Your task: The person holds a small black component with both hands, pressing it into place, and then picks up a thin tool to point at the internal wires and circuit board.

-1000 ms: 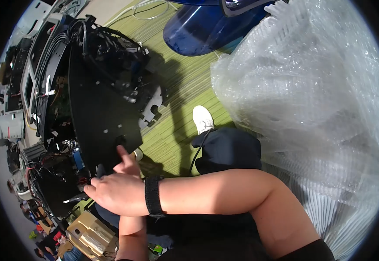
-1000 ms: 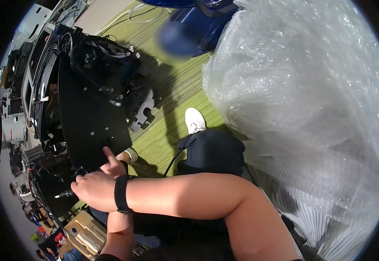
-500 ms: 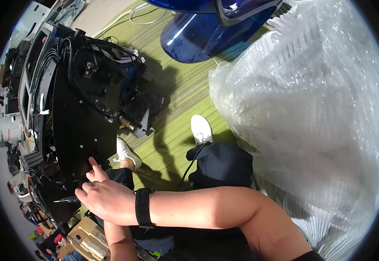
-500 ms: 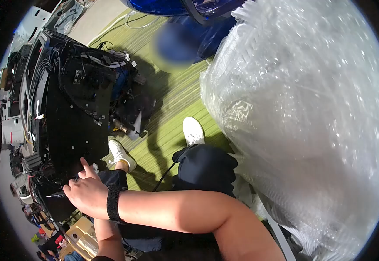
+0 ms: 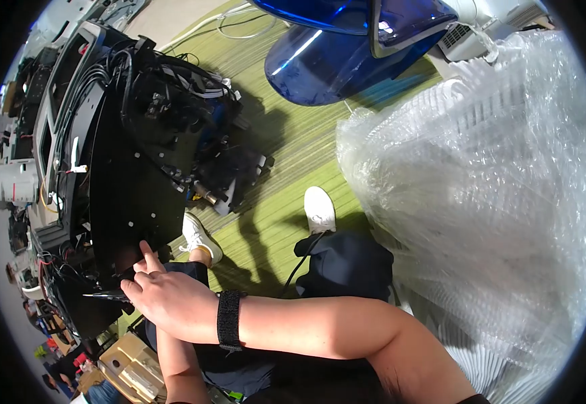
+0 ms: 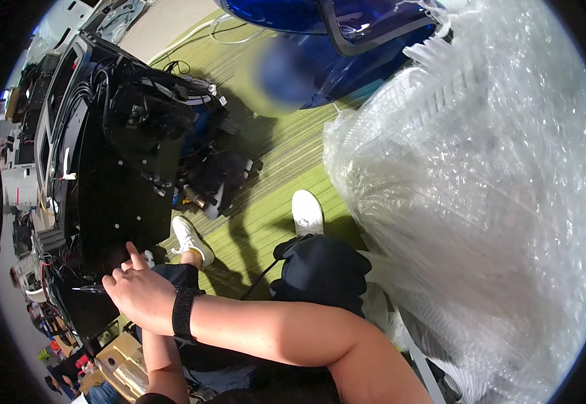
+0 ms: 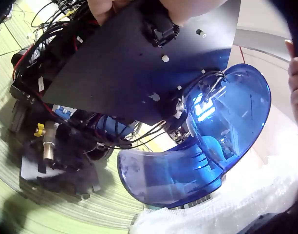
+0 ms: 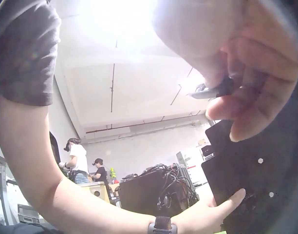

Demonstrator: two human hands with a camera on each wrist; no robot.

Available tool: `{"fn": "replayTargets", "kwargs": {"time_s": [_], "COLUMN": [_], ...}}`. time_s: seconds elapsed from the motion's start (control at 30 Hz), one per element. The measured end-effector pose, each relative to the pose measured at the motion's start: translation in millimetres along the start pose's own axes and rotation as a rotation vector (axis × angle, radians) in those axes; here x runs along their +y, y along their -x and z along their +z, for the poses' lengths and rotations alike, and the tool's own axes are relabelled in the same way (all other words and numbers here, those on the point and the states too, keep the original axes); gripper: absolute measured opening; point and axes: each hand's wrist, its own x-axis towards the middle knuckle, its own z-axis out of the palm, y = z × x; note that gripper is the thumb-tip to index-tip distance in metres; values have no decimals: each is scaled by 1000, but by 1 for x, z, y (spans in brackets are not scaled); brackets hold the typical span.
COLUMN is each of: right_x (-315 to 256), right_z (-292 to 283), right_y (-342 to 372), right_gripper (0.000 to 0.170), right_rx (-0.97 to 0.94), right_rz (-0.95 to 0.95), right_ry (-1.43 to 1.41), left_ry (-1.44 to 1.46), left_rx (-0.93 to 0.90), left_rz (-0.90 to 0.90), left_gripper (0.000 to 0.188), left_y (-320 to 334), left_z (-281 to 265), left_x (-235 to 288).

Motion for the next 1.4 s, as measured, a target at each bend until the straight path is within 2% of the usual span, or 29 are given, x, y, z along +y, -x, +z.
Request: {"fn": "replayTargets", "kwargs": {"time_s": [0.2, 0.33, 0.4, 0.43, 0.47, 0.53, 0.6, 0.63, 0.67, 0.73, 0.77, 0.8, 0.87, 0.9, 0.93, 1.0, 1.07, 1.13, 1.17, 1.2, 1.27, 1.33, 1.37, 1.4], "right_x": [-4, -10, -11, -14, -12, -14, -13, -14, -15, -16, -18, -18, -18, -14, -15, -12, -10, -7, -10, -2, -1, 3, -1, -4], "right_z": [-2, -5, -1, -2, 0, 2, 10, 13, 14, 16, 15, 18, 20, 25, 27, 35, 43, 50, 51, 57, 64, 70, 69, 71], "right_y": [-3, -6, -9, -10, -10, -12, -12, -13, -15, -21, -26, -29, -37, -40, -43, -49, -54, -58, -62, -63, -69, -73, -76, -78], "right_gripper": [33, 41, 43, 46, 47, 48, 47, 47, 46, 45, 46, 46, 43, 40, 38, 43, 32, 32, 32, 32, 31, 31, 31, 31], "right_rx": [-75, -153, -86, -112, -73, -113, -110, -87, -123, -82, -126, -46, -95, -55, -89, -121, -93, -100, -138, -143, -141, -101, -115, -87], "right_rz": [-12, -3, -27, 0, -6, 15, 12, 20, 53, 11, 61, 35, 70, 23, 75, 63, 25, 31, 52, -5, 75, 24, 115, 131], "right_ry": [-2, -25, 65, 77, -36, -51, -56, -61, -59, -39, -37, -51, -7, -26, -4, 5, 9, 31, 64, 119, 42, 85, 62, -48], "left_ry": [44, 83, 105, 115, 126, 151, 605, 518, 540, 649, 643, 510, 435, 704, 791, 687, 776, 721, 800, 821, 951, 950, 909, 998], "left_rx": [10, 58, 93, 111, 126, 149, 167, 98, 107, 82, 76, 57, -70, -73, -80, -68, 0, 18, 54, 57, 131, 178, 128, 197], "left_rz": [-102, -179, -220, -242, -262, -305, -4, 6, 79, 66, 44, 70, -103, -4, -114, -103, -201, -181, -213, -250, -337, -326, -362, -358], "left_gripper": [38, 38, 38, 38, 38, 38, 36, 38, 36, 32, 25, 18, 16, 16, 15, 14, 12, 13, 13, 12, 15, 24, 29, 29], "left_y": [-3, -12, -19, -32, -44, -52, -64, -64, -66, -66, -67, -69, -66, -64, -62, -62, -60, -63, -65, -67, -70, -71, -72, -69], "left_z": [8, 22, 29, 31, 35, 28, 35, 27, 27, 19, 16, 8, -6, -5, -8, -10, -3, -6, -3, 1, -9, -5, -2, 3], "left_x": [6, 25, 35, 39, 45, 40, 32, 27, 19, 35, 31, 25, 24, 23, 22, 19, 14, 17, 23, 21, 45, 43, 35, 37]}}
